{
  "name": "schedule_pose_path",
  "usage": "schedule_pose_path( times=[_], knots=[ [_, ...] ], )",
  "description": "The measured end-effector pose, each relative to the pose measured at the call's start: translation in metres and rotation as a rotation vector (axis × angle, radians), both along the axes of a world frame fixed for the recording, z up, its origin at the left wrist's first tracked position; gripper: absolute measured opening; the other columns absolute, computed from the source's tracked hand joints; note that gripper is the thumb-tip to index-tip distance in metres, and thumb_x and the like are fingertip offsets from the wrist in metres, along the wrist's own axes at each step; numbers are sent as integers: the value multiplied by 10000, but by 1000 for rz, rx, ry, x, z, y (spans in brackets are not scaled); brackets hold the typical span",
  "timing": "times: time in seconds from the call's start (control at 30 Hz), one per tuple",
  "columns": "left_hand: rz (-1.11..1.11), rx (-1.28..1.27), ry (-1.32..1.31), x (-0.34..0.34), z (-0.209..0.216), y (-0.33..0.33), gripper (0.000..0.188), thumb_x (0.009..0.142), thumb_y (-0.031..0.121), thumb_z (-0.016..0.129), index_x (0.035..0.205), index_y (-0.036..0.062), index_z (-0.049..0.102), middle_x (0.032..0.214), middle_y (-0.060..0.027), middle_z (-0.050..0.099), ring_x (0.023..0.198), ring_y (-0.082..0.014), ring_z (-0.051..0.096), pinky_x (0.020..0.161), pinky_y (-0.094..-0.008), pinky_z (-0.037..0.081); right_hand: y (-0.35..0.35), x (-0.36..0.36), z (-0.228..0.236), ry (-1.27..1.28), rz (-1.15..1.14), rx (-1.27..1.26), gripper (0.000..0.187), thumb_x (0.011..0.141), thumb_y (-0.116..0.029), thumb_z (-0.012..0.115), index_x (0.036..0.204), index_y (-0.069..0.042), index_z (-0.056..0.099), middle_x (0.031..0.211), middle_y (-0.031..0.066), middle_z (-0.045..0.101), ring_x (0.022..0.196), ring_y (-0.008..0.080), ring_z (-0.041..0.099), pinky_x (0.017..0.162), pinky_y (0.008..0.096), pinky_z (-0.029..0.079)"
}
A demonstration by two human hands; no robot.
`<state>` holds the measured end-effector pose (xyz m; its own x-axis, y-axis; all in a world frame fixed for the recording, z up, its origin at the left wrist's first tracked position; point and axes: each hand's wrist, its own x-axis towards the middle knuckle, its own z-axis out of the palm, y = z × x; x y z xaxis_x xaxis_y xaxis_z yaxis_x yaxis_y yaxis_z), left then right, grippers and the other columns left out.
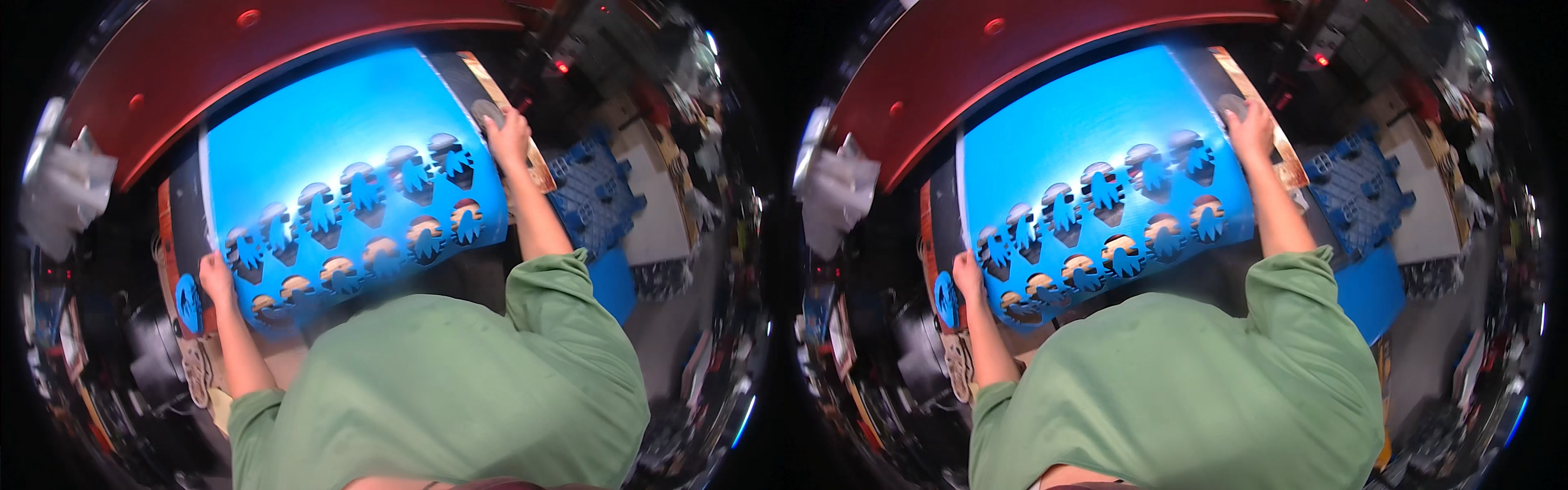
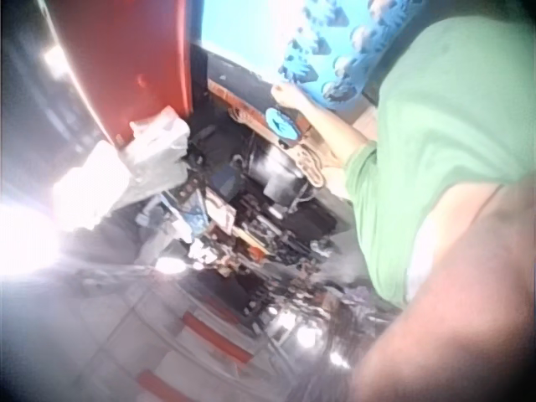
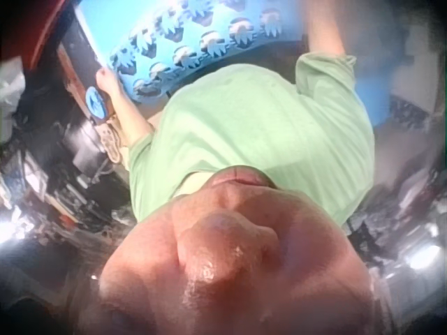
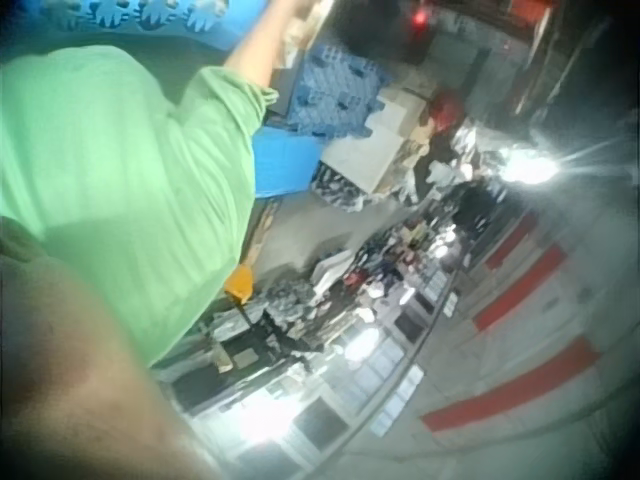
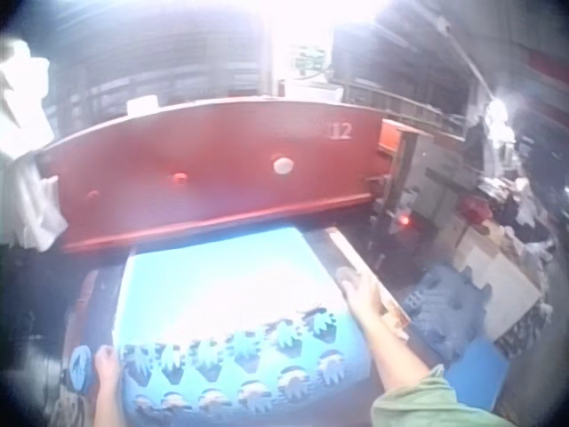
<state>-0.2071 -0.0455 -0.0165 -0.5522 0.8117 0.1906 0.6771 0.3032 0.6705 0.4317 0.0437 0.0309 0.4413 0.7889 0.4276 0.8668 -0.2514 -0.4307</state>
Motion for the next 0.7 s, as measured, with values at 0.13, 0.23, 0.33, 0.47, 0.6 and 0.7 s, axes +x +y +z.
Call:
schedule_pose_path(
  times=[0.13, 0.23, 0.33, 0.47, 0.6, 0.7],
  knots=[
    [37, -34, 81, 13, 21, -11, 440, 845, 439, 668, 981, 20, 671, 958, -197, 691, 902, -360, 665, 796, -440, 505, 32, 39, 7, -70, 238, -348, 841, 711, -376, 755, 1430, -100, 416, 1344, 202, 538, 1301, 355, 468, 1046, 436, 409],
    [-3, -22, 23, 26, 23, -23, 471, 820, 449, 719, 1025, 34, 633, 961, -194, 691, 911, -365, 666, 791, -440, 513, 50, 61, -10, 116, 474, -481, 914, 698, -292, 723, 1505, -142, 323, 1430, 217, 475, 1330, 353, 453, 1089, 403, 385],
    [52, -3, -48, 26, 20, -30, 441, 813, 406, 740, 1006, 24, 635, 903, -199, 691, 859, -347, 677, 758, -418, 522, 54, 74, -24, 92, 589, -494, 885, 672, -239, 733, 1476, -131, 379, 1363, 220, 539, 1264, 354, 522, 1060, 391, 411],
    [16, 9, -116, 15, 26, -16, 395, 807, 349, 757, 974, 17, 623, 855, -186, 682, 816, -329, 675, 729, -418, 517, 50, 71, -4, 64, 365, -566, 835, 660, -251, 742, 1437, -152, 452, 1292, 218, 593, 1207, 347, 570, 1021, 391, 443],
    [4, 55, -231, 22, 31, -17, 357, 808, 302, 764, 945, 14, 602, 811, -173, 667, 758, -320, 665, 688, -414, 511, 39, 34, 42, -32, 1, -387, 814, 659, -322, 754, 1414, -173, 489, 1296, 210, 592, 1184, 355, 580, 990, 428, 465],
    [36, 50, -274, 33, 30, -33, 353, 819, 278, 754, 951, 5, 573, 763, -151, 644, 708, -310, 649, 656, -405, 505, 35, -31, 74, 26, 104, -164, 798, 694, -326, 764, 1418, -150, 478, 1203, 194, 646, 1118, 352, 622, 957, 423, 484]
  ],
)
